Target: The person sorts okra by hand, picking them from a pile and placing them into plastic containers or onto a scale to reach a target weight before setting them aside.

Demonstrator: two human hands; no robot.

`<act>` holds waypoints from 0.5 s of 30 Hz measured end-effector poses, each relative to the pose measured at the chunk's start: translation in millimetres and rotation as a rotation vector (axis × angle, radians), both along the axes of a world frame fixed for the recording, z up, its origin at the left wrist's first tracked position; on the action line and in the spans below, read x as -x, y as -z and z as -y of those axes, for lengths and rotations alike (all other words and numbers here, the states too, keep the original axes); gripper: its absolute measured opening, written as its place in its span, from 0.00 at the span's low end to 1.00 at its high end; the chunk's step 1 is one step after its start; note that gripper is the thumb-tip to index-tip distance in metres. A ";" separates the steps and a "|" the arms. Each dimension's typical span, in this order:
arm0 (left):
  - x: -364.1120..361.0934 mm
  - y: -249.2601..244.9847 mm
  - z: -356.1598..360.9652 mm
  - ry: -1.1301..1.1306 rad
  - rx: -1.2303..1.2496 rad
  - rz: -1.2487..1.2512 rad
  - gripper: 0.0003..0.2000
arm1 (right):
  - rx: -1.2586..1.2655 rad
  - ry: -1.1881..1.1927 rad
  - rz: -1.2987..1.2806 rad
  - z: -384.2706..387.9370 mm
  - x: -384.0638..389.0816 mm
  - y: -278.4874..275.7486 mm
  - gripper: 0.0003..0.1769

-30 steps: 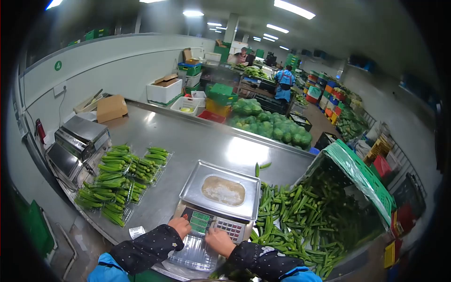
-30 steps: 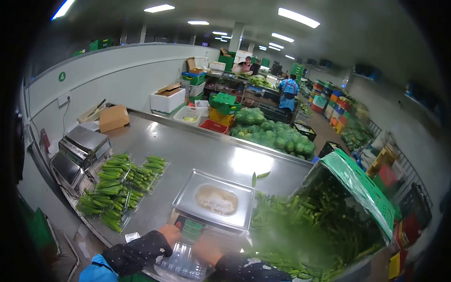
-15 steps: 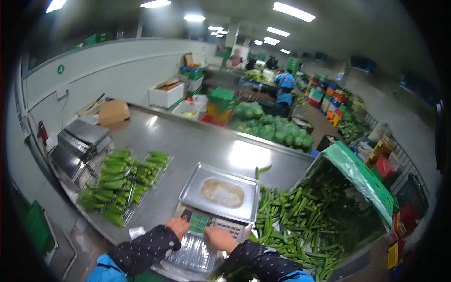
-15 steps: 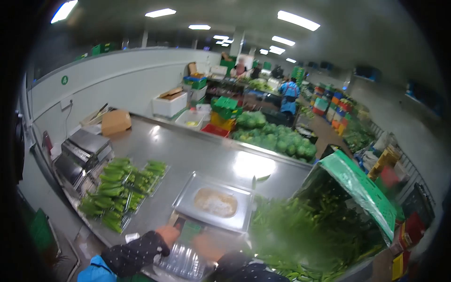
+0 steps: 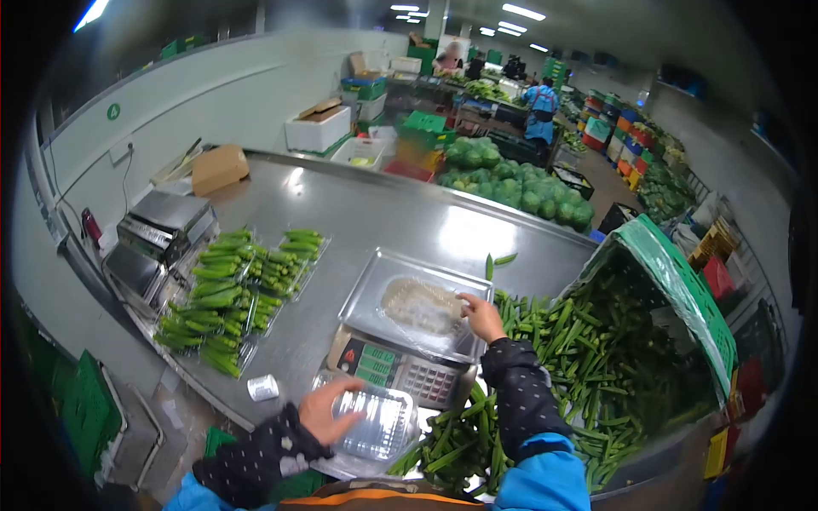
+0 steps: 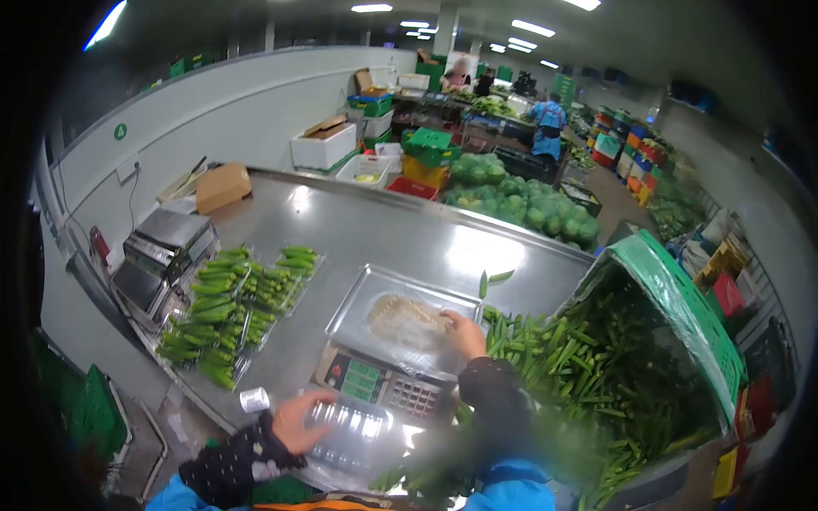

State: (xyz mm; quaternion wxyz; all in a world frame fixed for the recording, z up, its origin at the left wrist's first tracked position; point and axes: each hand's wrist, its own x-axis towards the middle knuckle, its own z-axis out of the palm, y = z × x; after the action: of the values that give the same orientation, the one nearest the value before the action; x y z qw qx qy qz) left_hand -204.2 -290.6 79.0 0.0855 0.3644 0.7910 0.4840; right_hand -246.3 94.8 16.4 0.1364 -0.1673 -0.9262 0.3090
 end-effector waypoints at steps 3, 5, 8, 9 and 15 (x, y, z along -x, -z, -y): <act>-34.5 18.8 7.8 0.039 0.096 0.024 0.24 | -0.160 0.085 0.108 -7.0 13.2 14.2 0.21; -53.2 35.7 12.9 0.026 0.080 0.145 0.23 | -0.177 0.183 -0.067 -2.1 10.6 23.1 0.25; -73.7 49.1 17.1 -0.019 0.030 0.350 0.21 | -0.241 0.158 -0.184 17.5 -11.3 18.8 0.25; -81.7 55.8 20.4 -0.046 -0.008 0.416 0.20 | -0.285 0.132 -0.259 30.5 -19.8 11.9 0.25; -107.3 52.4 21.8 -0.014 0.008 0.564 0.16 | -0.347 -0.244 -0.230 69.1 -75.9 23.3 0.16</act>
State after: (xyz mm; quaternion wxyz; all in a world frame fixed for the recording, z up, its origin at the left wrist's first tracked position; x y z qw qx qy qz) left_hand -96.9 -312.5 26.7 0.3005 0.2094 0.7404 0.5636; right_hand -170.5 25.7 -6.9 0.2292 0.0082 -0.9572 0.1766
